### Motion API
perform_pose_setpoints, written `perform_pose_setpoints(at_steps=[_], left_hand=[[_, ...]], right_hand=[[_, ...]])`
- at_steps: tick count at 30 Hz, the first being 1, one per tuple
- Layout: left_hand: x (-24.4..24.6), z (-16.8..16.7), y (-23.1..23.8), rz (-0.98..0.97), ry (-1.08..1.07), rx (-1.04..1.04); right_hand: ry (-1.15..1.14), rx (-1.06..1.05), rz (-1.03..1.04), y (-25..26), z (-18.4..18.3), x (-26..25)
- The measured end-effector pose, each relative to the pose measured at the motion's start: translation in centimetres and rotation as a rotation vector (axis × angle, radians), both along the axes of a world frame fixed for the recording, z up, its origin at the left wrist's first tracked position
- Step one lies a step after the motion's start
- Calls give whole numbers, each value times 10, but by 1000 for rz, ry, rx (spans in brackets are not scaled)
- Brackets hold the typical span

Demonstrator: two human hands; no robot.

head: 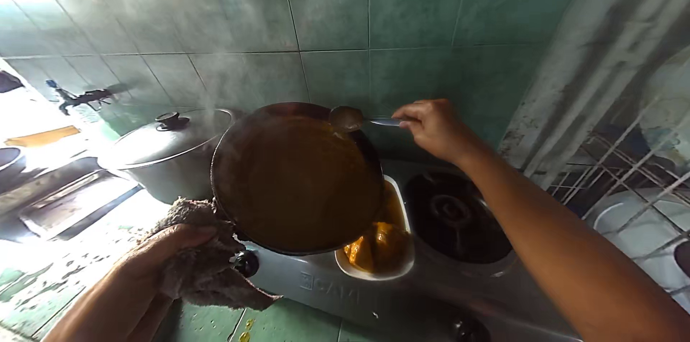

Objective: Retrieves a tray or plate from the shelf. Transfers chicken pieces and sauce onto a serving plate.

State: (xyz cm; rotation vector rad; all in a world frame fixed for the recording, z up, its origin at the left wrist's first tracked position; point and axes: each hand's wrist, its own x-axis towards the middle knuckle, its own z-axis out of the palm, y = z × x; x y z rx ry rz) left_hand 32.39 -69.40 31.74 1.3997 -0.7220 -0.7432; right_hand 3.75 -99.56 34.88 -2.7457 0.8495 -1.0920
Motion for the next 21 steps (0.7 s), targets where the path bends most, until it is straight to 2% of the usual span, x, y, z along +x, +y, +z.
perform_pose_setpoints(at_steps=[7,21], left_hand=[[7,-18,1,32,189,-57],[6,-53,10,-88,495,-159]], right_hand=[[184,287,-101,31,10,-29],[146,234,-56,62,18,-22]])
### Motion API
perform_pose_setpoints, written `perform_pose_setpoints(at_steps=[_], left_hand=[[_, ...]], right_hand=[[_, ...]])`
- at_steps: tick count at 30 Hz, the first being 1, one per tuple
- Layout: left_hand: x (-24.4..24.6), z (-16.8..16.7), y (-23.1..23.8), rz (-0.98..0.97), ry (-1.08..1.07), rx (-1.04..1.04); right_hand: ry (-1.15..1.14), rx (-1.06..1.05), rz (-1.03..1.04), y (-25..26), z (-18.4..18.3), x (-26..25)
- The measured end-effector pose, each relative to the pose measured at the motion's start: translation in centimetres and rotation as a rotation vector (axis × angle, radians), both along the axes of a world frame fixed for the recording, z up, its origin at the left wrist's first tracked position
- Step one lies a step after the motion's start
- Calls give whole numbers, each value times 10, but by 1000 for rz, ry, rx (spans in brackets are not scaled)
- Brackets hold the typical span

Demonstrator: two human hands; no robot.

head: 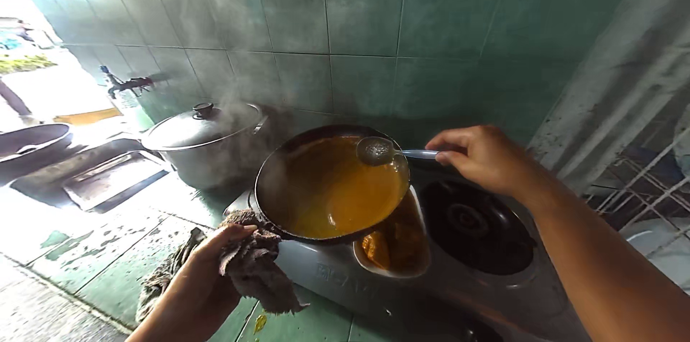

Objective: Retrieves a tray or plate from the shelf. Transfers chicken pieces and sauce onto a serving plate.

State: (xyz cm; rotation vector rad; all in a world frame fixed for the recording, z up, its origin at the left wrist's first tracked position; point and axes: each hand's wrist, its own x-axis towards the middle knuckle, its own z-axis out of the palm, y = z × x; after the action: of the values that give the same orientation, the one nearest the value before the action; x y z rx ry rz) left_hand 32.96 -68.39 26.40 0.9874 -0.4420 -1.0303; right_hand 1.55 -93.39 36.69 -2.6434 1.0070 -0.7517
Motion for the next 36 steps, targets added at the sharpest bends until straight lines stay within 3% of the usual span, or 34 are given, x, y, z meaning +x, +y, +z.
perform_pose_setpoints(at_steps=[12,20,27,31,36], left_hand=[[8,-23,5,12,131,-64],[50,-57,-43,133,-18,-13],[78,-77,-74,133,-76,18],[89,-79,-85,53,-102,44],[104,-57,-76,-163,-153,188]], right_hand=[[-53,-81,42,27,-1,57],[-49,-162,10,43,-12,101],[135,3,-108,51,-22,135],[182,18,-130,55,-30,154],[129,-102,-196,53,-46,173]])
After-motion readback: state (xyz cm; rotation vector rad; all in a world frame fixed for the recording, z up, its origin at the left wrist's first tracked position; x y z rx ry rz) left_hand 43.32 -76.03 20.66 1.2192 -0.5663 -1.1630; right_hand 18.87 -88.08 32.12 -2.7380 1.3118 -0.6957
